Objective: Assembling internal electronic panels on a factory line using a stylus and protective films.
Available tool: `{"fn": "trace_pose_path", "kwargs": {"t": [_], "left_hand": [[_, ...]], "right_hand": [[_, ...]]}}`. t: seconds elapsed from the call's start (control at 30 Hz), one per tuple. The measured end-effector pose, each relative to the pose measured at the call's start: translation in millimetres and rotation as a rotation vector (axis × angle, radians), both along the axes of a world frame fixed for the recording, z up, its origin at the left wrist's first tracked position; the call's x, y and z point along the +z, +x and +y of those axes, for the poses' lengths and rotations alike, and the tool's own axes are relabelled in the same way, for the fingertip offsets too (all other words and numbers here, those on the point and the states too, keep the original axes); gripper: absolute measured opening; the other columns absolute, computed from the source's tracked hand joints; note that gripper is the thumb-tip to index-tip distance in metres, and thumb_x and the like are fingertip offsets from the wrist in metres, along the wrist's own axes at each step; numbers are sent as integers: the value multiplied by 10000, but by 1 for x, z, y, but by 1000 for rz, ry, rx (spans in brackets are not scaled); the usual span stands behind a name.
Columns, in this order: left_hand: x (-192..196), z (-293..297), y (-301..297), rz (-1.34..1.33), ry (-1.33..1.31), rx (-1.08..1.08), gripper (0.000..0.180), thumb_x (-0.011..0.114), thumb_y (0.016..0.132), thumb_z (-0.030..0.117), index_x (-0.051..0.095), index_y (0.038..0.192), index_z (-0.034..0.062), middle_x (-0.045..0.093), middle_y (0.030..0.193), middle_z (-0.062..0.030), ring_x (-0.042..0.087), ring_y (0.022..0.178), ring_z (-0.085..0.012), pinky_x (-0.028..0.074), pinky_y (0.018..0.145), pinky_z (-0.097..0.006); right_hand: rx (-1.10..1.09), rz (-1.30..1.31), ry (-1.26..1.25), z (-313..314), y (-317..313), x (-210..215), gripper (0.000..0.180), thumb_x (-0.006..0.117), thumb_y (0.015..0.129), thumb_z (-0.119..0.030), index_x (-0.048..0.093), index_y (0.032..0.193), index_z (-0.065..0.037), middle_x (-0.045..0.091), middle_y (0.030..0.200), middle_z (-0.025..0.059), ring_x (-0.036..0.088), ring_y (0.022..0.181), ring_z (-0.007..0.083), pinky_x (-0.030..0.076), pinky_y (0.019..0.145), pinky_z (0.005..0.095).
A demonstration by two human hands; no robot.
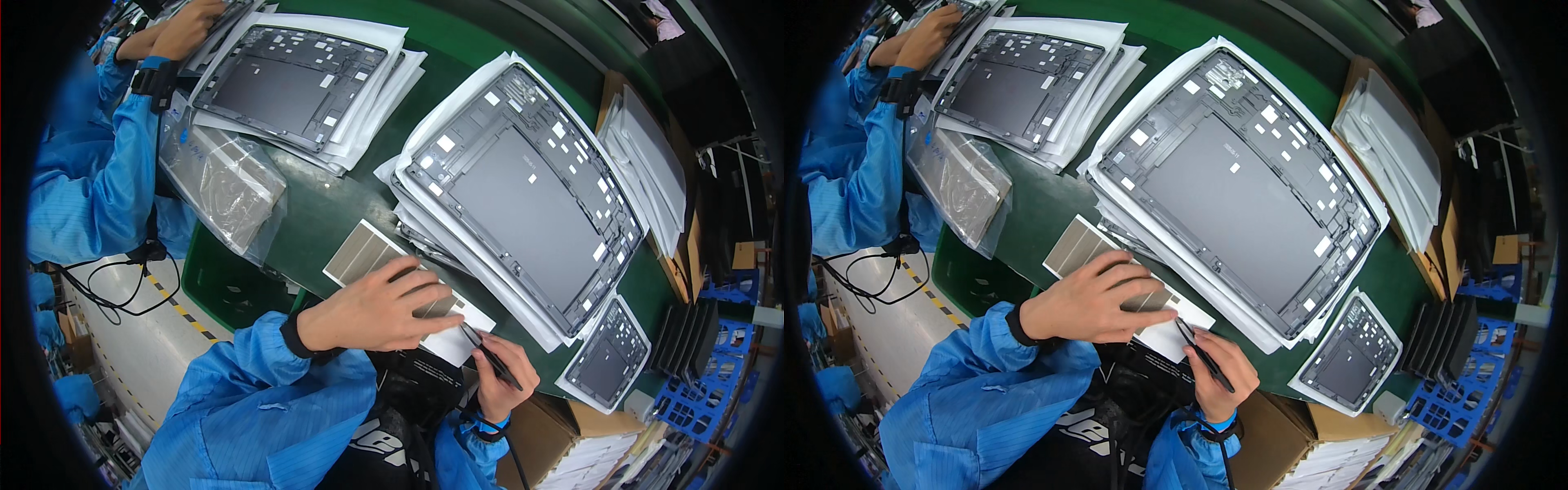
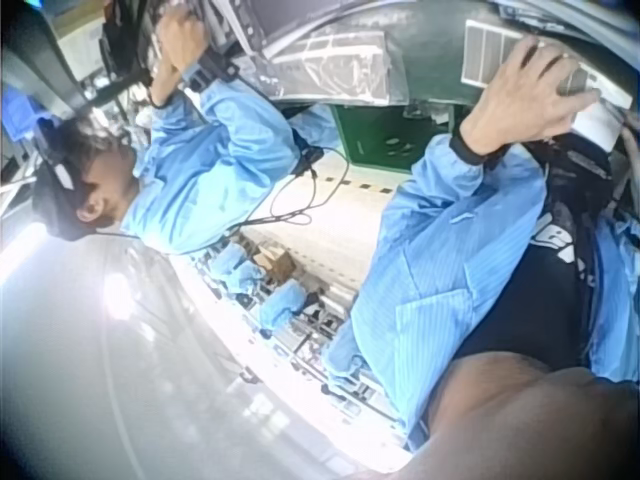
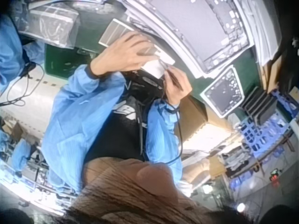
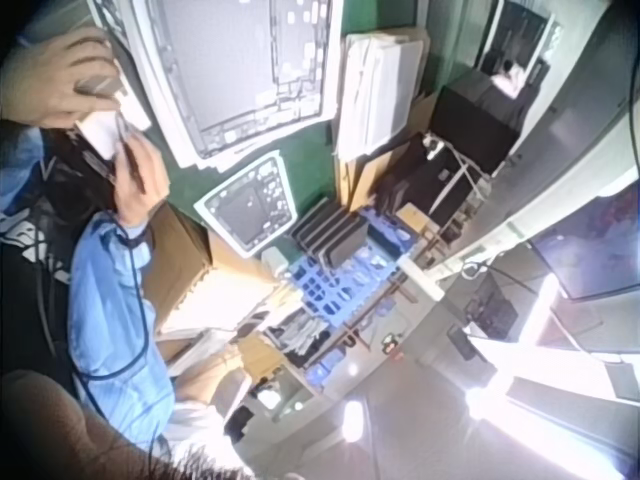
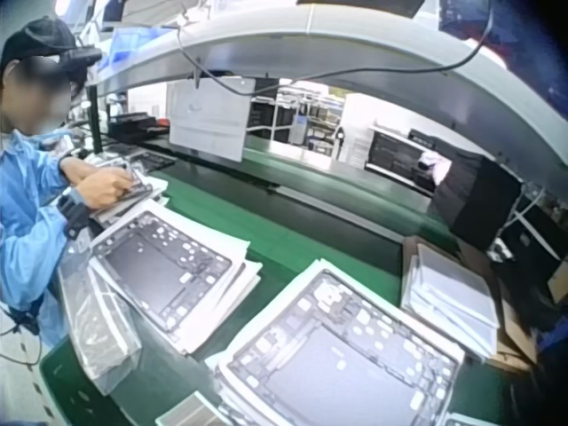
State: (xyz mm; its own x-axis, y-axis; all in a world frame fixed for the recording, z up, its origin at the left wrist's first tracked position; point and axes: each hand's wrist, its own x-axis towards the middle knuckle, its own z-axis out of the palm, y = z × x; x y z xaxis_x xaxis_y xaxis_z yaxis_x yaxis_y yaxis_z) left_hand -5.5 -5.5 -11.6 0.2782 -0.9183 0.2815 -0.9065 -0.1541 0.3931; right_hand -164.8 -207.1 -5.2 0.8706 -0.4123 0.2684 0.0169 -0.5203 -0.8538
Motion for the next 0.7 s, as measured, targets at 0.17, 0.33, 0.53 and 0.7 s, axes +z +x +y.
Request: {"fn": "trace_pose_path", "kwargs": {"t": [0.17,0.33,0.53,0.7], "left_hand": [[-6,-1,-1,-44,-2,-42,628,741,836,358,574,1438,289,590,1302,-40,541,1211,-251,429,1093,-476],[-6,-2,1,-61,18,-70,633,747,830,369,572,1430,269,580,1317,-42,538,1209,-256,436,1078,-484],[-4,-2,2,-60,35,-77,644,757,822,382,570,1429,274,571,1330,-43,532,1214,-261,439,1070,-478],[-4,-2,4,-57,51,-97,664,769,814,386,566,1438,286,566,1345,-42,528,1224,-267,434,1083,-485]], "right_hand": [[34,8,-44,1,0,-1,246,859,741,46,736,954,48,764,954,186,761,899,278,602,814,335],[18,48,-25,-1,0,0,255,865,732,47,738,954,41,763,949,184,761,898,284,603,808,335],[70,-65,-73,-3,-7,-3,281,883,705,22,740,946,46,761,934,187,762,877,298,609,791,346],[-8,-29,19,-5,-9,-4,257,874,712,35,744,932,60,760,928,199,760,863,293,603,789,337]]}}
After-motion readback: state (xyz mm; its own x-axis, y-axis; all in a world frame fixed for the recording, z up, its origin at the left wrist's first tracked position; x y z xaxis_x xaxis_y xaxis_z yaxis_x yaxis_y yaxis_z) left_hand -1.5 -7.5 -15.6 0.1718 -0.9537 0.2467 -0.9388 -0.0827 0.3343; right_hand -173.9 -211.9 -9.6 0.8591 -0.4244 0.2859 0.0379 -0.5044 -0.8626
